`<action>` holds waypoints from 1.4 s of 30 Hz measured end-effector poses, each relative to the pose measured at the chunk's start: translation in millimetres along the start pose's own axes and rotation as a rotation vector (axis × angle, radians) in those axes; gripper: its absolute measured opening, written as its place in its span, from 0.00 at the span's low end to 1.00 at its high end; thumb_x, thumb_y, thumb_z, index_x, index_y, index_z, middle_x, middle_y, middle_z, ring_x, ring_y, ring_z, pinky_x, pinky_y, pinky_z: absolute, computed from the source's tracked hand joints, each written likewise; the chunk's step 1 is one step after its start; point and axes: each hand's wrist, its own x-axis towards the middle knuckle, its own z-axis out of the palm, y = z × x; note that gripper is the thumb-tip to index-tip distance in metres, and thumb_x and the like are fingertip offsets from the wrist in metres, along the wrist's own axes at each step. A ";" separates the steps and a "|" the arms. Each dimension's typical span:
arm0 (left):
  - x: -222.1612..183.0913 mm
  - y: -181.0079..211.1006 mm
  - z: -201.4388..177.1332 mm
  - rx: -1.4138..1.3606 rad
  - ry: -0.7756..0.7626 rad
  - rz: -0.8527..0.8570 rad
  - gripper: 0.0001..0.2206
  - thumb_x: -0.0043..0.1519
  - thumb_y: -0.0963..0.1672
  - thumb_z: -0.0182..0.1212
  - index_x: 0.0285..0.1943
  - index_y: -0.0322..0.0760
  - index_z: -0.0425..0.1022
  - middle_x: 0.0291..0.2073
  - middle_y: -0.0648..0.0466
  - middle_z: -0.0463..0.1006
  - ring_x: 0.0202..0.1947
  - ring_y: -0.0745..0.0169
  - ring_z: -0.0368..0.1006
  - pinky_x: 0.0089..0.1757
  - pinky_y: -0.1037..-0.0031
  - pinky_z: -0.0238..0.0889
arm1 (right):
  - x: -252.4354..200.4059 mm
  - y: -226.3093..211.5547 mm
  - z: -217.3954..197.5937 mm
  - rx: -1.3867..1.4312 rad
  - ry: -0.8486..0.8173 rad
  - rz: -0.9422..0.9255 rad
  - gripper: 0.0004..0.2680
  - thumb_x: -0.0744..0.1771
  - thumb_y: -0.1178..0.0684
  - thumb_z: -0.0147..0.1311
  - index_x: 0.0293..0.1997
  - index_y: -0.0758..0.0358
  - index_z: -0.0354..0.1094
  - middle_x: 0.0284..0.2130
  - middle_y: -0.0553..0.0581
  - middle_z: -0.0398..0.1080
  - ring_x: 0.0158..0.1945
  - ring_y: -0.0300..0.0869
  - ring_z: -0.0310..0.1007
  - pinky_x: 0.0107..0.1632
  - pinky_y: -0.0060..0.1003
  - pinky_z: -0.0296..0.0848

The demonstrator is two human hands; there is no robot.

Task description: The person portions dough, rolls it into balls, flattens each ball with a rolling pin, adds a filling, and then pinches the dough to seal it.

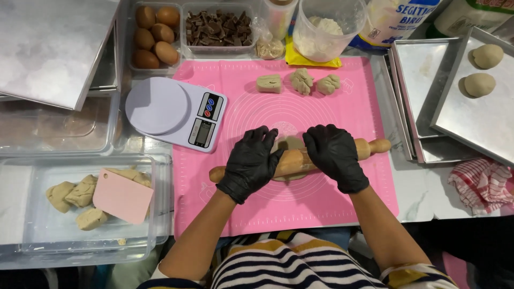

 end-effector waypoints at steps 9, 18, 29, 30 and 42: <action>-42.7 42.0 -23.6 -0.064 0.124 0.094 0.27 0.71 0.49 0.45 0.80 0.46 0.53 0.75 0.41 0.57 0.69 0.37 0.61 0.64 0.52 0.54 | -56.5 -31.1 -5.7 0.134 0.120 0.113 0.12 0.73 0.43 0.43 0.47 0.59 0.69 0.41 0.59 0.72 0.52 0.57 0.69 0.65 0.49 0.59; -46.8 46.1 -23.4 0.012 0.060 0.075 0.29 0.69 0.51 0.45 0.80 0.43 0.52 0.75 0.42 0.57 0.71 0.38 0.57 0.60 0.48 0.57 | -68.5 -22.8 15.7 -0.009 0.146 0.119 0.08 0.71 0.41 0.41 0.44 0.46 0.65 0.38 0.49 0.68 0.50 0.51 0.72 0.56 0.45 0.64; 15.3 -5.3 -0.9 0.094 -0.077 -0.055 0.32 0.67 0.54 0.44 0.82 0.54 0.46 0.68 0.49 0.67 0.63 0.44 0.66 0.51 0.57 0.66 | 23.9 -0.4 -6.2 0.157 -0.105 0.107 0.17 0.72 0.34 0.40 0.31 0.51 0.63 0.21 0.52 0.67 0.37 0.53 0.77 0.40 0.51 0.76; 13.9 -3.0 -3.0 0.075 -0.097 -0.064 0.32 0.66 0.54 0.45 0.82 0.54 0.46 0.69 0.49 0.67 0.64 0.44 0.64 0.52 0.57 0.66 | 23.2 -2.8 -11.3 0.129 -0.113 0.095 0.15 0.71 0.35 0.42 0.31 0.50 0.62 0.22 0.52 0.66 0.38 0.54 0.77 0.40 0.52 0.76; -62.1 57.0 -19.7 -0.003 0.022 0.173 0.31 0.68 0.49 0.48 0.81 0.38 0.49 0.75 0.43 0.57 0.74 0.35 0.51 0.64 0.44 0.50 | -64.2 -36.9 -30.5 0.121 0.051 0.046 0.21 0.72 0.43 0.35 0.79 0.40 0.48 0.76 0.47 0.51 0.74 0.49 0.51 0.71 0.50 0.44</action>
